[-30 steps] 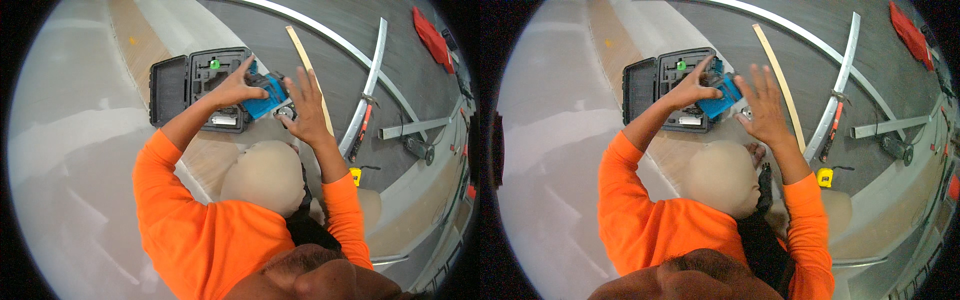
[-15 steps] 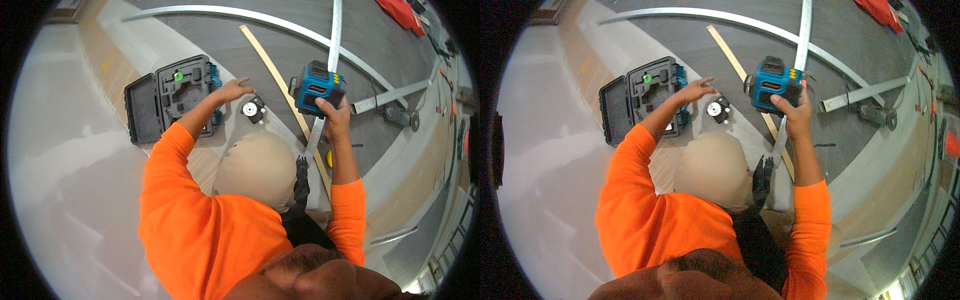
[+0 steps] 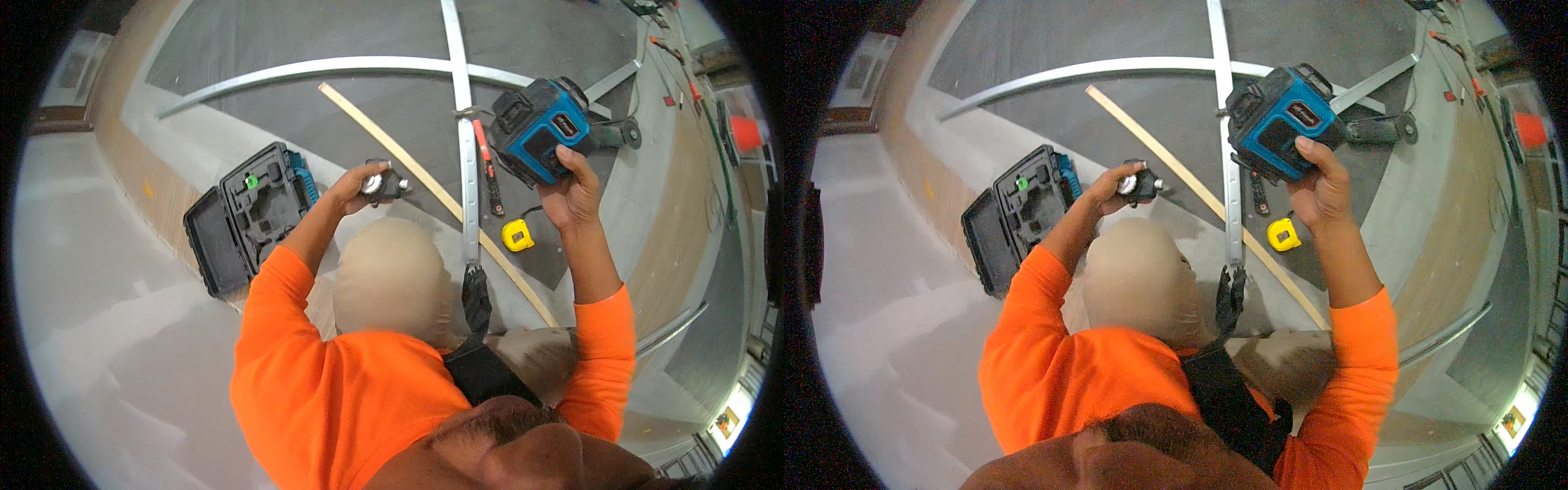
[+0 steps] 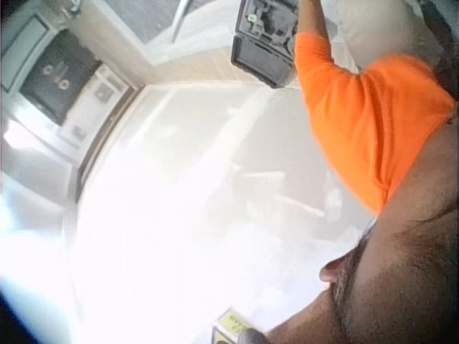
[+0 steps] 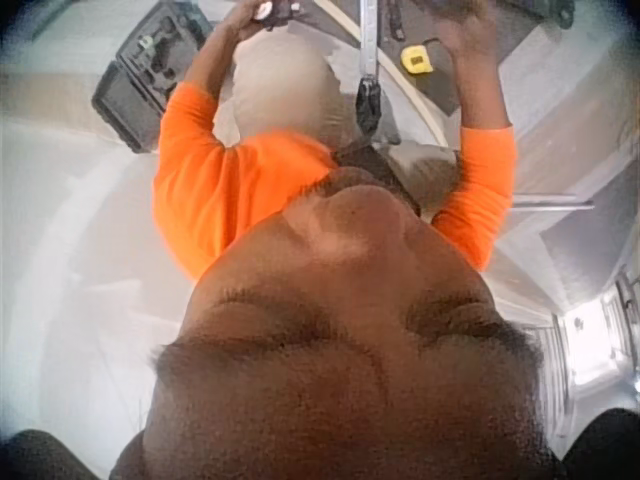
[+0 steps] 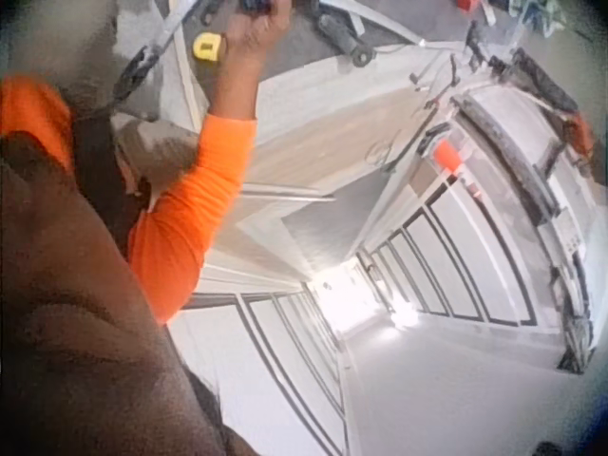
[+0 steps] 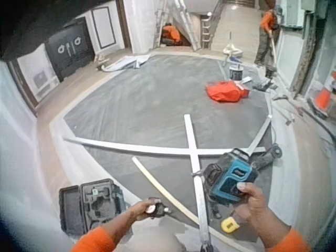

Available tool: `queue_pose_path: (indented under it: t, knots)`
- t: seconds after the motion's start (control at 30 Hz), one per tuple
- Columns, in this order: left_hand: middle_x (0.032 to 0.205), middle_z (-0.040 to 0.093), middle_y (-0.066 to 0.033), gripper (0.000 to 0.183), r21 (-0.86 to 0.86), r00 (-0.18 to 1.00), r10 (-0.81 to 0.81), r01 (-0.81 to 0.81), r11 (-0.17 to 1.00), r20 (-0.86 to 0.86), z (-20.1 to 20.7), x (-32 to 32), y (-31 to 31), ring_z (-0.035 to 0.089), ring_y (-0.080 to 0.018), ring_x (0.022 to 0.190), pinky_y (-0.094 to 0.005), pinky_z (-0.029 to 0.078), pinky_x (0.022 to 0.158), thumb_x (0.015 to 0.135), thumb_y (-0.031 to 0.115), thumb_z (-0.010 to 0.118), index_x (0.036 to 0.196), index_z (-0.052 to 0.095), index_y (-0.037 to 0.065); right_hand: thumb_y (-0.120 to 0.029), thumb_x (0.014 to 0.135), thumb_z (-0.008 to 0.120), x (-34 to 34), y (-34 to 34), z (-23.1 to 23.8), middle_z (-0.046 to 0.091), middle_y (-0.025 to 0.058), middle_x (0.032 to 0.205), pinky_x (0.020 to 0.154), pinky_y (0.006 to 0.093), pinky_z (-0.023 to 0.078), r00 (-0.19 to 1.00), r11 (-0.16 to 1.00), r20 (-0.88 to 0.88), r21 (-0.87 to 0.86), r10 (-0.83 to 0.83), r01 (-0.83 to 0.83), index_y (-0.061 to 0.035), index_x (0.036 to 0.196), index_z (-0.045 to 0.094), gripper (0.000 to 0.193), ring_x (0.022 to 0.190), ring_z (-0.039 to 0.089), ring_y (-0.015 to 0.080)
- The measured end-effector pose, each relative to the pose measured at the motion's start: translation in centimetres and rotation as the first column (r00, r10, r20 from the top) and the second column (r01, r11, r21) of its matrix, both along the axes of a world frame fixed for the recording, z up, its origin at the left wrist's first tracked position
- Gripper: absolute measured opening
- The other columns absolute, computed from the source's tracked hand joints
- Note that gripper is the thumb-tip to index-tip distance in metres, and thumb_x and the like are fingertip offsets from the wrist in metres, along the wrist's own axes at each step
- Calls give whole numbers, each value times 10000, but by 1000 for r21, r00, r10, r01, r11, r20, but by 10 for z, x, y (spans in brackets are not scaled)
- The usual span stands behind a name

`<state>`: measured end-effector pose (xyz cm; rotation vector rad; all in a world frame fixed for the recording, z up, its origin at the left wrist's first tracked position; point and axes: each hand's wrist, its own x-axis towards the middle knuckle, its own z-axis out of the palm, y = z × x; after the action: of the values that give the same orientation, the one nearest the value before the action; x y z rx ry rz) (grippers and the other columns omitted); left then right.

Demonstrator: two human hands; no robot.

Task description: The person measures a wall opening with a tape measure, then sits on the floor to assemble a cordless drill. They attach a battery and a drill bit to the tool, preparing it for use in a construction environment.

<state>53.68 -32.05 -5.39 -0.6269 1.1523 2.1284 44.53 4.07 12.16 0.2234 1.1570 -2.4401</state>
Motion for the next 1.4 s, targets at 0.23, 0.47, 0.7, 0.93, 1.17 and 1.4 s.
queue_pose_path:
  t: [0.23,0.47,0.7,0.93,1.17,1.4]
  knots:
    - [1006,670,-39,352,115,928,31,13,993,-372,175,-120,135,643,-163,912,-336,500,700,959,446,575,1111,594,128,-399,856,711,16,49,71,638,68,1261,939,428,482,959,956,-70,-124,-274,264,-139,1306,560,542,1150,607,268]
    - [1061,675,-94,389,237,927,-5,102,966,-376,264,-143,269,659,-223,948,-363,538,702,992,435,495,1131,597,86,-427,872,695,34,131,90,639,91,1234,903,458,487,876,871,-140,-260,-461,417,-175,1281,570,496,1089,613,286]
    - [1179,622,-64,384,276,886,-2,146,950,-463,256,-109,326,635,-164,952,-328,533,697,1027,313,442,1349,452,104,-346,894,694,58,177,103,612,99,1275,924,464,517,808,869,-323,-141,-493,474,-129,1321,518,510,1117,616,271]
    - [1168,581,-72,759,259,802,87,87,962,-591,253,-101,338,607,-149,929,-331,541,712,1004,258,556,1570,79,88,-177,903,690,72,176,99,605,72,1275,968,423,513,693,774,-481,45,-537,631,-94,1369,472,521,1124,619,227]
    - [1223,571,-104,762,73,734,-12,84,994,-680,244,-99,329,606,-160,977,-321,549,753,987,324,591,1563,148,92,-64,861,719,65,161,105,604,57,1257,974,372,508,637,766,-618,87,-461,637,-91,1347,498,534,1130,602,185]
    - [1172,598,-97,767,-6,646,-2,-4,1000,-763,238,-102,317,591,-126,960,-280,535,793,984,307,605,1549,169,26,-55,873,703,55,151,91,612,58,1244,985,367,498,656,779,-623,117,-426,616,-93,1335,512,501,1143,594,188]
